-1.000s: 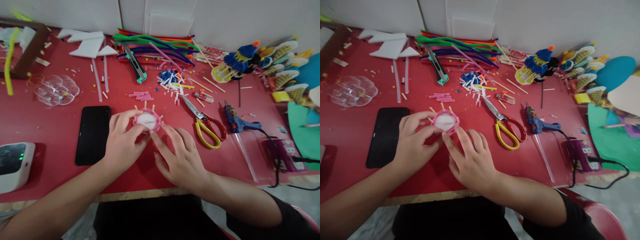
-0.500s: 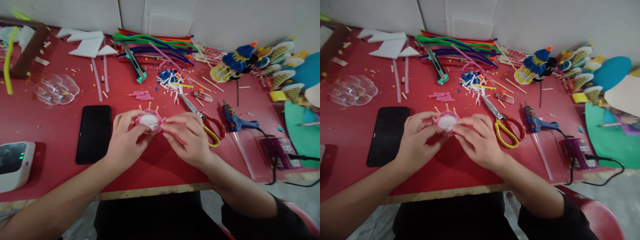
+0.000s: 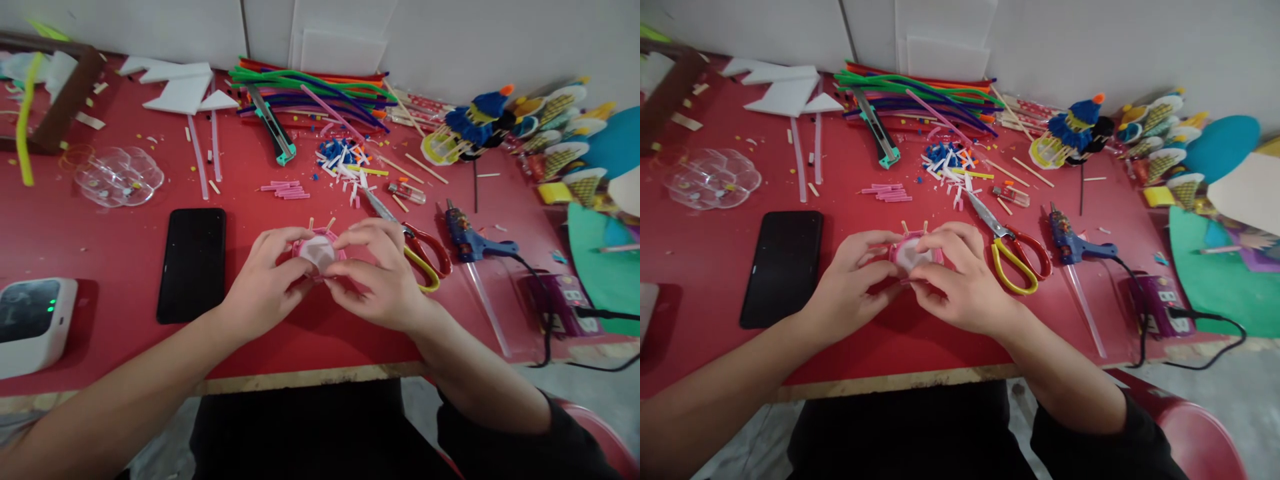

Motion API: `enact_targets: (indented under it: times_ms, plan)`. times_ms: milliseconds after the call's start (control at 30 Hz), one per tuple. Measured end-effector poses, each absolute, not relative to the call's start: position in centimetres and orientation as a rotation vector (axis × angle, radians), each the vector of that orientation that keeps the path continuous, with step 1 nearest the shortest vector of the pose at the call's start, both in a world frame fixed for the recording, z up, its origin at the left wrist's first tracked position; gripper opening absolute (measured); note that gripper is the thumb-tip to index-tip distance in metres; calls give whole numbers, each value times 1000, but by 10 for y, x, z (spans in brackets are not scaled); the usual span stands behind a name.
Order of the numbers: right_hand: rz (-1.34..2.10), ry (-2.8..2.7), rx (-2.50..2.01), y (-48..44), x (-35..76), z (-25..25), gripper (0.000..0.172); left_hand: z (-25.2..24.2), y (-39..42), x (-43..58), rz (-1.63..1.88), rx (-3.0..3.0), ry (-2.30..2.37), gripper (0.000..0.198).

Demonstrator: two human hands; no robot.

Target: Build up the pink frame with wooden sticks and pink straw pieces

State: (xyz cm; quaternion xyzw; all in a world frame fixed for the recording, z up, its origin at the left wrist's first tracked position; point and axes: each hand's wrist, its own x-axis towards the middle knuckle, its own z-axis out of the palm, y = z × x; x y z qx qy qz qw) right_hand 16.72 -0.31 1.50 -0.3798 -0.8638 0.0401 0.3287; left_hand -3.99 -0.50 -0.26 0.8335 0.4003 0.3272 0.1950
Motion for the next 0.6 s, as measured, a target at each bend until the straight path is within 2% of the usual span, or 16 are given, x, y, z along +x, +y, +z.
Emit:
enact_targets:
  times_ms: [600]
  plan:
    - [205, -2247, -1004, -3, 165, 11, 10, -2, -4, -40, 894, 2375, 1145, 8]
